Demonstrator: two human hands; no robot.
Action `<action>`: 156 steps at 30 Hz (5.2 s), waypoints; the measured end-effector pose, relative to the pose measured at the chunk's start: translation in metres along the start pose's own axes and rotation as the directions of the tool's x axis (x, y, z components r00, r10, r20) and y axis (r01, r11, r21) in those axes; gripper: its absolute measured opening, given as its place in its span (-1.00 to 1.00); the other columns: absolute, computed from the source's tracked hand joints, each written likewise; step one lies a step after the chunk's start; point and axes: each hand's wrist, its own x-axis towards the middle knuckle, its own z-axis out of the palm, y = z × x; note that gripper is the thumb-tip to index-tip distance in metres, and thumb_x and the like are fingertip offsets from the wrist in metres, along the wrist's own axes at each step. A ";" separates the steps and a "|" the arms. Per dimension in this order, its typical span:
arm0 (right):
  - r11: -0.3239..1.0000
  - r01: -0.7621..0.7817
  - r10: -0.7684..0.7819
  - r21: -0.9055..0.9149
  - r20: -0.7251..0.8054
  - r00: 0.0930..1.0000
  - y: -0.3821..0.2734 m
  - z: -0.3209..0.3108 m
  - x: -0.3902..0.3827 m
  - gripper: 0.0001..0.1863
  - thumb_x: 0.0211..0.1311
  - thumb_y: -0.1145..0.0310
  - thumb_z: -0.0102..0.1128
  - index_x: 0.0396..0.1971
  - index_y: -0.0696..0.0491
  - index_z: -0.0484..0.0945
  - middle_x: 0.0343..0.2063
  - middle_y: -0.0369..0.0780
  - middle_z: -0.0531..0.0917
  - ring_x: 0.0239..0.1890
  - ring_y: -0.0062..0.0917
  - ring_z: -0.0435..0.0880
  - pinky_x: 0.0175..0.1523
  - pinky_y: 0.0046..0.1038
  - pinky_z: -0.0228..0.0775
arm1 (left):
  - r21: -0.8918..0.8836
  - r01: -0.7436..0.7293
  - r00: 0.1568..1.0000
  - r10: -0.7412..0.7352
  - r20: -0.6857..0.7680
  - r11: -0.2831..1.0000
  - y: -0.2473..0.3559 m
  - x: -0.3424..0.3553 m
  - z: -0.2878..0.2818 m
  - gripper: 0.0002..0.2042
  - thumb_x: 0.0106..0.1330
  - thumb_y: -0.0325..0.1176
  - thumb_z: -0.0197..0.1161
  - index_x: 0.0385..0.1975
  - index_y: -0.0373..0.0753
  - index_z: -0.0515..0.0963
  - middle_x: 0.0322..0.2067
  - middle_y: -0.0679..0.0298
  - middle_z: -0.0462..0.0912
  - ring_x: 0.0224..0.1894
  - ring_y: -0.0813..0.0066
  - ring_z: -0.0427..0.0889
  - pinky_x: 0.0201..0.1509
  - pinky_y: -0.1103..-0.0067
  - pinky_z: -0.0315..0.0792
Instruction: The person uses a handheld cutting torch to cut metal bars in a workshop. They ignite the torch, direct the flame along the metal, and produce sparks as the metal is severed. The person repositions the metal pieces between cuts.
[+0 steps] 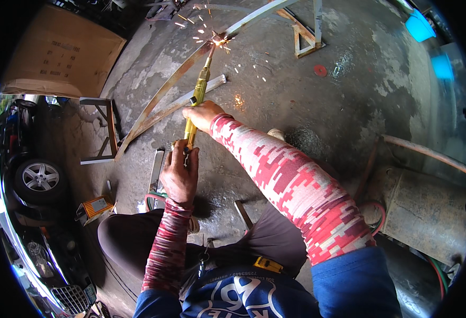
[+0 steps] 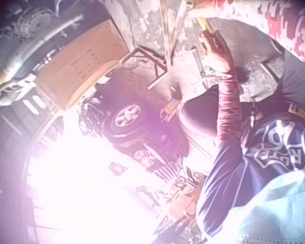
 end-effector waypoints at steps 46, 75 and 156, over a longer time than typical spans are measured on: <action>0.999 -0.020 0.022 0.039 -0.046 0.999 -0.005 0.005 0.003 -0.50 0.13 -0.04 0.33 -0.22 0.15 0.77 -0.25 -0.09 0.81 -0.16 -0.32 0.80 0.00 -0.32 0.58 | -0.021 -0.006 0.999 0.007 0.034 1.000 0.005 0.004 -0.009 -0.67 0.36 -0.41 0.35 0.12 -0.21 0.61 -0.25 0.04 0.75 -0.30 0.10 0.78 -0.23 0.35 0.63; 1.000 -0.004 0.005 -0.028 0.034 0.999 -0.004 0.000 0.005 -0.39 0.24 -0.19 0.12 -0.13 0.10 0.75 -0.10 -0.01 0.78 0.02 -0.18 0.77 0.12 -0.22 0.57 | -0.072 0.051 0.998 -0.048 0.045 0.996 0.005 0.005 -0.006 -0.71 0.39 -0.28 0.41 0.02 -0.21 0.60 -0.31 0.05 0.73 -0.34 0.12 0.75 -0.28 0.35 0.58; 0.897 0.218 -0.410 0.385 0.535 0.739 -0.143 0.354 -0.168 -0.44 0.50 -0.08 0.12 -0.42 0.16 0.67 -0.58 -0.27 0.68 -0.51 -0.55 0.66 -0.37 -0.41 0.47 | -0.856 0.500 0.549 -0.813 0.193 0.135 -0.165 -0.172 -0.291 -0.67 0.48 -0.37 0.24 0.15 -0.34 0.45 -0.50 0.38 0.55 -0.67 0.75 0.41 -0.67 0.75 0.26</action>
